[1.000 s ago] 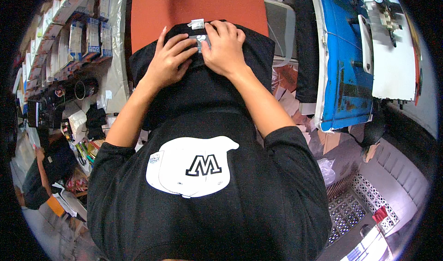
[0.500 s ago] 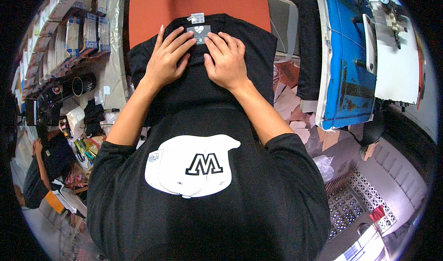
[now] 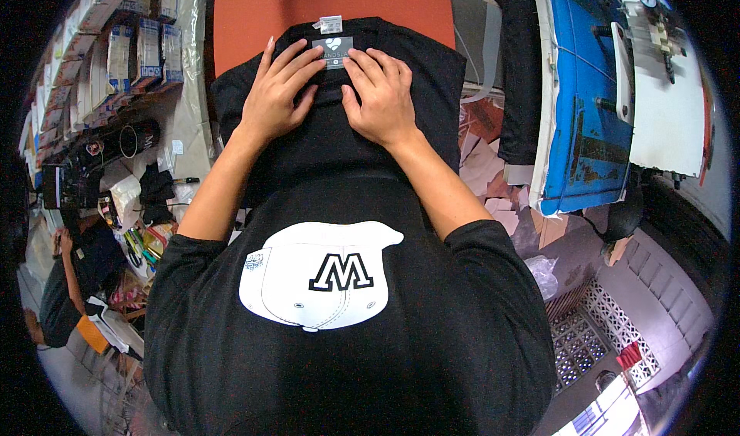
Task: The person places black t-shirts onto a heat press machine, aligns a vinyl transfer sheet with a coffee and pickleball design, and uses a squeegee to smooth the transfer. They then operate the heat press to apply the design and remove the finished shirts.
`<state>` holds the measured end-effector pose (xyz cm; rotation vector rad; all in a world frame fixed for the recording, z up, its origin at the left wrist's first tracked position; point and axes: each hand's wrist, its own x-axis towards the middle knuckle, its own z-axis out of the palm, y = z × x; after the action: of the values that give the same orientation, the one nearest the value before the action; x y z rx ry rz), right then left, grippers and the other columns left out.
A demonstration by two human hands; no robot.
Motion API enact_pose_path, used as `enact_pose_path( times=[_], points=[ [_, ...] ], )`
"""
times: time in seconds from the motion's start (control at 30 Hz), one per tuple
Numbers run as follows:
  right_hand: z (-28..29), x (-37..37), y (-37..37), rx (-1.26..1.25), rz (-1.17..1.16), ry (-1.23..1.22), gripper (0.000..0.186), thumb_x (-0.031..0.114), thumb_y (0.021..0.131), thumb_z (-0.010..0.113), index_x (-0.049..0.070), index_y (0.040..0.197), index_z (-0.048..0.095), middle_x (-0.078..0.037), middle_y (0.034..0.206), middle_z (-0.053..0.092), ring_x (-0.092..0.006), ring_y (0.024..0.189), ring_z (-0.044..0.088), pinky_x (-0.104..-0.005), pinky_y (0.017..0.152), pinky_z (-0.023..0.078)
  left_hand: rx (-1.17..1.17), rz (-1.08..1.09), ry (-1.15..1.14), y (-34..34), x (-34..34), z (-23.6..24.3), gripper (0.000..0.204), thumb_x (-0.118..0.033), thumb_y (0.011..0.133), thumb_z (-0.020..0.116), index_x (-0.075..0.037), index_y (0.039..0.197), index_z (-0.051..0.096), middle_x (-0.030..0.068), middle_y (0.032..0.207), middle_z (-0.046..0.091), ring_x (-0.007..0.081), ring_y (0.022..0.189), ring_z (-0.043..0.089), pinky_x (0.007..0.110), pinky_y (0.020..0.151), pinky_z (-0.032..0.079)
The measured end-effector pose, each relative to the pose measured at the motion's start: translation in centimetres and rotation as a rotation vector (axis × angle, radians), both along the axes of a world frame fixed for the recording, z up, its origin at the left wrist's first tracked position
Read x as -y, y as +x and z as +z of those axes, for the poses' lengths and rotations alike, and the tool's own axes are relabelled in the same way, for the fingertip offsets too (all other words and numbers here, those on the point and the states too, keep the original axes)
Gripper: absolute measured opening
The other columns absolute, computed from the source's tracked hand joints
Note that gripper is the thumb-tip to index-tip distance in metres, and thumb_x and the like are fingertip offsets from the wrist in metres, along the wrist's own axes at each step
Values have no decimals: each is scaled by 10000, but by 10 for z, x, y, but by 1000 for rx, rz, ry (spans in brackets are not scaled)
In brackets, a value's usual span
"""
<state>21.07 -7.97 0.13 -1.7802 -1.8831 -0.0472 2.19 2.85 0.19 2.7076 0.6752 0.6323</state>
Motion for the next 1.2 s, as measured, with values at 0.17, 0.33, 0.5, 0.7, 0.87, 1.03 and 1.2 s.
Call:
enact_pose_path(
  times=[0.17, 0.33, 0.5, 0.7, 0.87, 1.03, 1.2],
  points=[
    [0, 0, 1, -10, 5, -5, 385, 211, 813, 667, 44, 1160, 675, -79, 1272, 621, -272, 1231, 509, -462, 1048, 340, 9, -14, -27, -1, 0, -1, 428, -130, 823, 691, -120, 1246, 628, 41, 1374, 578, 264, 1361, 452, 541, 1197, 191],
    [0, 0, 0, -26, 2, -2, 378, 207, 805, 672, 51, 1149, 681, -71, 1274, 621, -272, 1224, 513, -463, 1043, 343, 15, -13, -20, -1, 0, -1, 427, -131, 818, 695, -117, 1240, 633, 39, 1368, 582, 267, 1357, 455, 545, 1193, 197],
    [4, -5, -2, -22, -10, 37, 295, 197, 792, 671, 64, 1054, 692, -71, 1179, 635, -273, 1153, 540, -455, 975, 365, 26, 28, -28, 5, -1, 0, 317, -118, 800, 669, -117, 1117, 677, 25, 1261, 628, 258, 1290, 501, 594, 1182, 171],
    [33, -31, 16, -8, -117, 68, 133, 199, 741, 677, 98, 826, 673, -83, 989, 612, -278, 1009, 564, -452, 826, 405, 152, 207, -47, 34, -27, 17, 194, -76, 736, 615, -120, 896, 714, 27, 1044, 666, 265, 1129, 558, 577, 1107, 245],
    [138, 61, 174, 248, -546, 461, 81, 140, 750, 723, 82, 806, 713, -86, 910, 691, -278, 908, 644, -411, 861, 478, 443, 375, -170, -32, -25, 48, 268, 52, 699, 513, -26, 887, 687, 119, 935, 661, 297, 860, 638, 391, 791, 506],
    [175, 232, 334, 270, -1228, 256, 507, 487, 962, 528, 15, 995, 709, -185, 1038, 697, -406, 1021, 605, -486, 886, 467, 104, 570, -323, -138, 31, 33, 224, 28, 807, 598, -8, 1006, 695, 156, 995, 688, 323, 934, 669, 392, 846, 514],
    [163, 242, 352, 392, -1187, -145, 688, 579, 999, 318, 12, 1092, 695, -244, 1142, 662, -459, 1104, 566, -526, 979, 412, -59, 993, -498, -174, 59, 21, 312, -245, 988, 545, 7, 1089, 698, 204, 1082, 699, 347, 1053, 663, 407, 874, 506]
  ],
)
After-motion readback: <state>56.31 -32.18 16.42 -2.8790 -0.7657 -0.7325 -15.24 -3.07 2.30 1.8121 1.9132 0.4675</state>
